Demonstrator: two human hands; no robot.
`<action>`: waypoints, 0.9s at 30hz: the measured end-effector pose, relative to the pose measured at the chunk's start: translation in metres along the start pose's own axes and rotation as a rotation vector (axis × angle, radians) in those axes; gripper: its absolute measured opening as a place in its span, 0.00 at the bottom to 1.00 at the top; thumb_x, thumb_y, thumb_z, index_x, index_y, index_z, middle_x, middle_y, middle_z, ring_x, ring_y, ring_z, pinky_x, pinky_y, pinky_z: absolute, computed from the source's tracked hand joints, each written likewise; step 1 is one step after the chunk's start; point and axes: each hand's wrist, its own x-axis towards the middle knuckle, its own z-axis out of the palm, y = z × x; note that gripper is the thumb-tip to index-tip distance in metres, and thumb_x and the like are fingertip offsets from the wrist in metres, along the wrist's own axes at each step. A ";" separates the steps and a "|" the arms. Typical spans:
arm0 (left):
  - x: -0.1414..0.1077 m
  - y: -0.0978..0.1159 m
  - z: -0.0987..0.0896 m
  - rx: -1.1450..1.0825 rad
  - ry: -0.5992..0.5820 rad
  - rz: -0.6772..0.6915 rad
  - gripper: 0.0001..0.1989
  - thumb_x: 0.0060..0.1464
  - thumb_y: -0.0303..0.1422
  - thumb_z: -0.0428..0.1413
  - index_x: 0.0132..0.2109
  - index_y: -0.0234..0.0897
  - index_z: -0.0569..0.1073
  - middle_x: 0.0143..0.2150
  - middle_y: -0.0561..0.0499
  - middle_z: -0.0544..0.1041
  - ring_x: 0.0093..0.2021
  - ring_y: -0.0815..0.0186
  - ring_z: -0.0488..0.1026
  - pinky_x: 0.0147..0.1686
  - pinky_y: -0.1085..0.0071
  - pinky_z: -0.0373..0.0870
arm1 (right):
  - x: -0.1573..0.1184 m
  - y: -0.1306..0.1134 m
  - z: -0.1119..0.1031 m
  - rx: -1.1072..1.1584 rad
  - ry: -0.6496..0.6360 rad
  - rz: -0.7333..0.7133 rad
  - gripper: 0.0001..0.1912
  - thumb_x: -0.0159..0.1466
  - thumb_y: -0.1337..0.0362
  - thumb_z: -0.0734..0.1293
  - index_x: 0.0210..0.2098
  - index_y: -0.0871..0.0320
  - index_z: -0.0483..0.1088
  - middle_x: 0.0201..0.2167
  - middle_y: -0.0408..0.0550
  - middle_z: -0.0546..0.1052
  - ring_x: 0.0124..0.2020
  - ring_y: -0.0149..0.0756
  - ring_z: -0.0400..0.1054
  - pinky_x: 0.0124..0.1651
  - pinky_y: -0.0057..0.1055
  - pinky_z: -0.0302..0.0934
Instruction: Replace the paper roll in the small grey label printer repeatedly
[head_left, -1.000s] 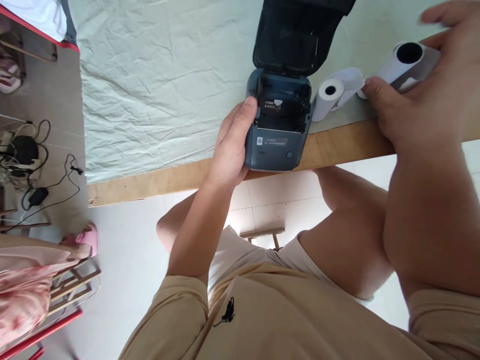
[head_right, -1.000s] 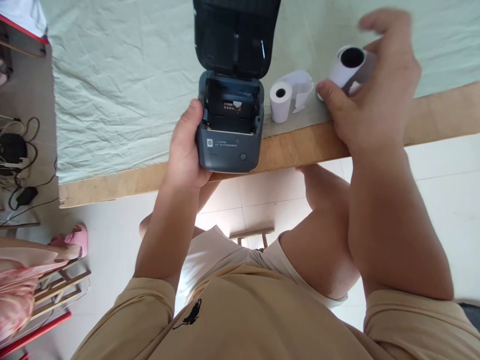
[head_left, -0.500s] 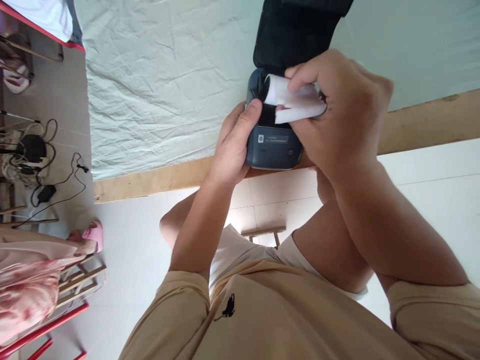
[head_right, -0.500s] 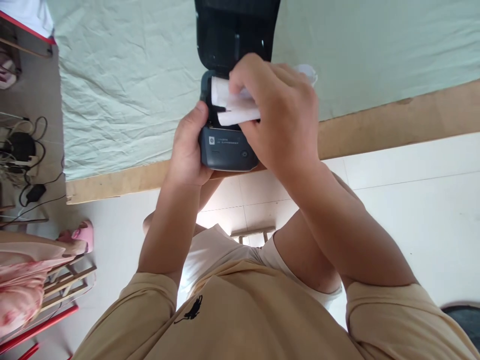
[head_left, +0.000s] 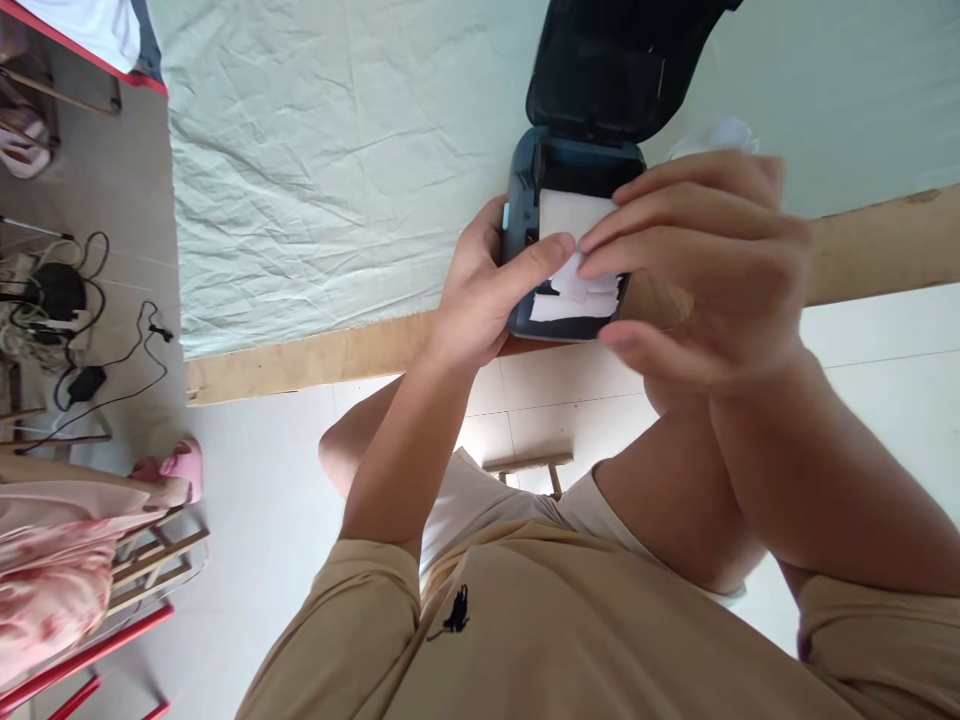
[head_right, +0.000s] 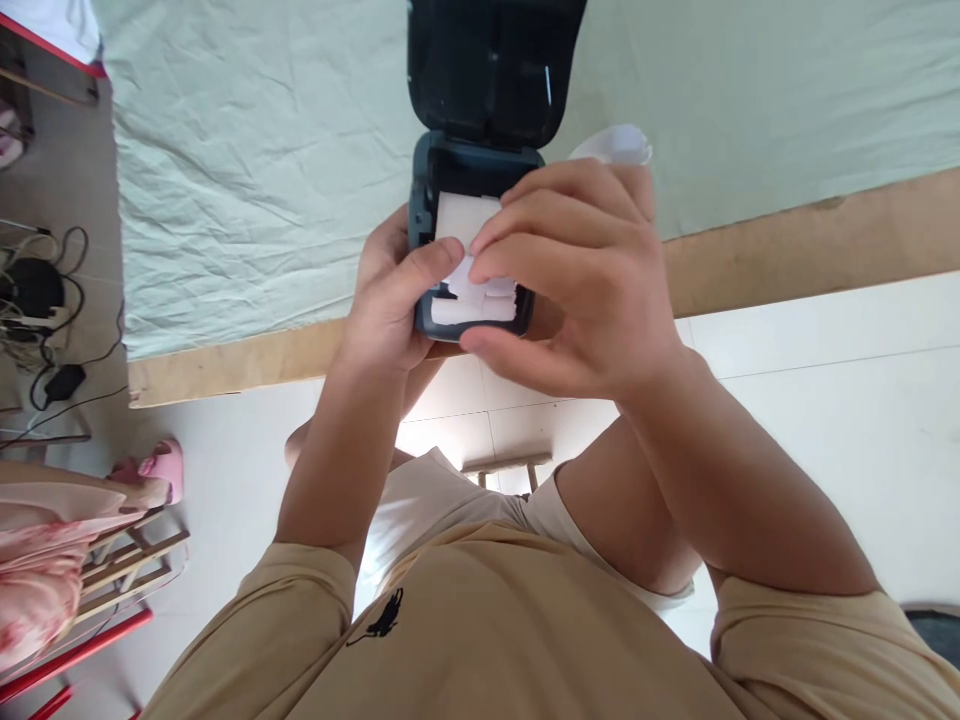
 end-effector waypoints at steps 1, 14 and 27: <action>-0.001 -0.001 0.000 0.011 0.006 0.027 0.06 0.55 0.32 0.65 0.36 0.43 0.74 0.34 0.51 0.72 0.38 0.64 0.71 0.40 0.66 0.66 | 0.002 0.001 -0.002 0.006 0.054 0.024 0.14 0.67 0.47 0.64 0.38 0.47 0.75 0.36 0.38 0.83 0.44 0.41 0.79 0.50 0.49 0.67; 0.016 -0.007 -0.020 0.051 -0.068 -0.009 0.12 0.45 0.32 0.71 0.35 0.42 0.76 0.35 0.52 0.74 0.42 0.62 0.75 0.38 0.68 0.68 | 0.012 0.005 -0.012 -0.008 0.316 0.304 0.20 0.69 0.44 0.64 0.36 0.53 0.76 0.31 0.48 0.75 0.33 0.36 0.69 0.40 0.41 0.64; 0.016 -0.009 -0.011 0.028 -0.106 0.059 0.03 0.60 0.35 0.60 0.39 0.41 0.76 0.34 0.51 0.76 0.36 0.61 0.77 0.39 0.64 0.73 | -0.011 0.003 -0.007 0.297 -0.169 0.735 0.28 0.70 0.57 0.69 0.17 0.61 0.62 0.13 0.38 0.61 0.17 0.18 0.53 0.20 0.22 0.37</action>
